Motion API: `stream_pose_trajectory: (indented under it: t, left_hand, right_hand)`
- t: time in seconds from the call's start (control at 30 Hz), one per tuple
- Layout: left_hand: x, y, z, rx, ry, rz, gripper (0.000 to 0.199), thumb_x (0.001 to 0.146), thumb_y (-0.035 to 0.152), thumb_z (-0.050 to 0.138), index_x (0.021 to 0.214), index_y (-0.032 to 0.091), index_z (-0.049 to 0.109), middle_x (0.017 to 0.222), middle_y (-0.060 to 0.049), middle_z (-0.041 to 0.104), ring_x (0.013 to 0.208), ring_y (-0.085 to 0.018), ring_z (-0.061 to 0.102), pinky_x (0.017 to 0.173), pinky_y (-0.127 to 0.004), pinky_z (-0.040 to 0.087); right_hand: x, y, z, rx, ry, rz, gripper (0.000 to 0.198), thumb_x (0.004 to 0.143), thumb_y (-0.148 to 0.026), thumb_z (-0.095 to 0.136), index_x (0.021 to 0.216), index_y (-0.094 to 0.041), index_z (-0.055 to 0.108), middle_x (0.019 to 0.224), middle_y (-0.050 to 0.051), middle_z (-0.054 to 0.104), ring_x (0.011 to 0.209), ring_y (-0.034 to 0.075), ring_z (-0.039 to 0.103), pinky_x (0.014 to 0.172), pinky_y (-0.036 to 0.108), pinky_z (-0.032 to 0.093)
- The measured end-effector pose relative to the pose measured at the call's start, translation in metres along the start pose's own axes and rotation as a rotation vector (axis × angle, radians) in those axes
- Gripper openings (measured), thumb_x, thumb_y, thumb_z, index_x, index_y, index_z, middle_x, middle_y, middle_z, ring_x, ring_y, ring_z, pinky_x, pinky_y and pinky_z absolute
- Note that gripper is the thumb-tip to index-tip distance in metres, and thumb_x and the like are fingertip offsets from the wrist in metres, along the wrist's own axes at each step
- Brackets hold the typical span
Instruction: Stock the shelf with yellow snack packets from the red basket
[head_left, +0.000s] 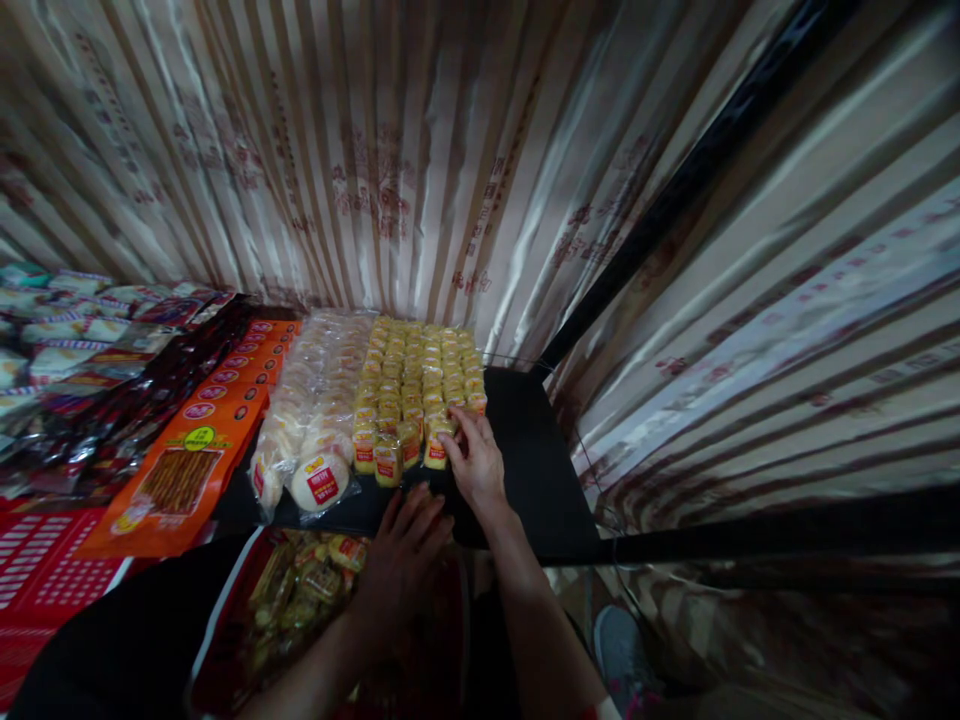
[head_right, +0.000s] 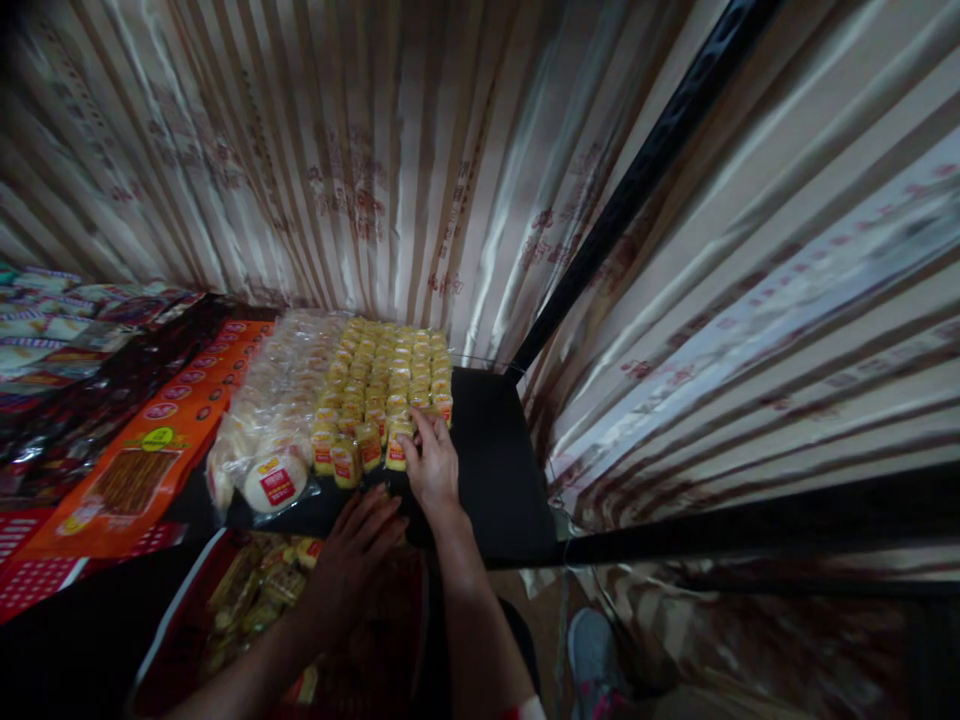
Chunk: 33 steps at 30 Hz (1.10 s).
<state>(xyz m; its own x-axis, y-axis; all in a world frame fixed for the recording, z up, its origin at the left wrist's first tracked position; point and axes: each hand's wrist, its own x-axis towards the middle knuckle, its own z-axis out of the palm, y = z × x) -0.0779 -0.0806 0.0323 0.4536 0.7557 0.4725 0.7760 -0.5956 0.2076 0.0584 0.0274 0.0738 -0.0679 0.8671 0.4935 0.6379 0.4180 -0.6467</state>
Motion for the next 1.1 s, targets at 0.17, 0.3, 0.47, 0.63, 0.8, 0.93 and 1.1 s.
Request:
stream_pose_trajectory:
  t: [0.17,0.3,0.47,0.63,0.8,0.93,1.1]
  left_hand:
    - [-0.005,-0.001,0.005,-0.076,0.077,-0.017,0.042,0.082,0.010,0.044,0.123,0.019,0.048,0.131,-0.009,0.050,0.133,-0.024,0.028,0.102,-0.050,0.037]
    - [-0.010,0.003,0.004,-0.223,0.118,-0.077,0.052,0.079,0.007,0.042,0.130,0.015,0.039,0.129,-0.011,0.053,0.128,-0.022,0.037,0.102,-0.046,0.039]
    - [0.000,0.017,-0.008,-0.610,0.190,-0.594,0.040,0.082,0.025,0.051,0.121,0.017,0.048,0.118,-0.011,0.060,0.108,-0.021,0.057,0.091,-0.039,0.048]
    - [0.027,0.017,-0.029,-1.090,0.250,-1.017,0.041,0.080,0.046,0.053,0.107,0.015,0.056,0.098,-0.008,0.066,0.092,-0.022,0.063,0.082,-0.037,0.050]
    - [0.049,0.016,-0.039,-1.514,0.278,-1.077,0.045,0.076,0.050,0.058,0.106,0.017,0.055,0.113,-0.010,0.060,0.100,-0.022,0.060,0.078,-0.033,0.053]
    - [0.060,0.019,-0.040,-1.542,0.295,-1.037,0.047,0.079,0.052,0.052,0.110,0.017,0.054,0.116,-0.011,0.059,0.105,-0.024,0.058,0.079,-0.036,0.054]
    - [0.066,0.026,-0.039,-1.481,0.252,-0.916,0.051,0.087,0.052,0.035,0.123,0.018,0.049,0.127,-0.014,0.053,0.109,-0.025,0.057,0.082,-0.039,0.054]
  right_hand:
    - [-0.002,-0.001,0.000,-0.070,0.056,-0.010,0.039,0.083,-0.029,0.053,0.121,-0.022,0.053,0.107,0.008,0.048,0.072,0.014,0.054,0.073,0.030,0.051]
    - [-0.004,-0.002,-0.001,-0.091,0.063,-0.053,0.033,0.084,-0.029,0.053,0.116,-0.022,0.058,0.105,0.008,0.048,0.082,0.016,0.056,0.075,0.029,0.051]
    - [-0.007,-0.012,-0.009,-0.033,0.081,-0.082,0.027,0.086,-0.027,0.050,0.108,-0.021,0.064,0.099,0.009,0.052,0.084,0.016,0.056,0.076,0.028,0.050]
    - [-0.013,-0.029,-0.022,0.181,-0.094,-0.052,0.024,0.086,-0.029,0.049,0.099,-0.021,0.066,0.079,0.004,0.062,0.061,0.011,0.053,0.057,0.024,0.047]
    - [-0.016,-0.033,-0.031,0.305,-0.253,-0.111,0.022,0.084,-0.031,0.054,0.100,-0.022,0.066,0.083,0.004,0.065,0.068,0.012,0.058,0.062,0.025,0.048]
    - [-0.017,-0.026,-0.039,0.249,-0.344,-0.170,0.035,0.077,-0.030,0.064,0.111,-0.025,0.060,0.102,0.005,0.064,0.096,0.017,0.058,0.085,0.032,0.047]
    - [-0.021,-0.019,-0.047,0.203,-0.392,-0.141,0.050,0.075,-0.030,0.067,0.122,-0.025,0.052,0.123,0.007,0.054,0.114,0.020,0.049,0.099,0.036,0.039]
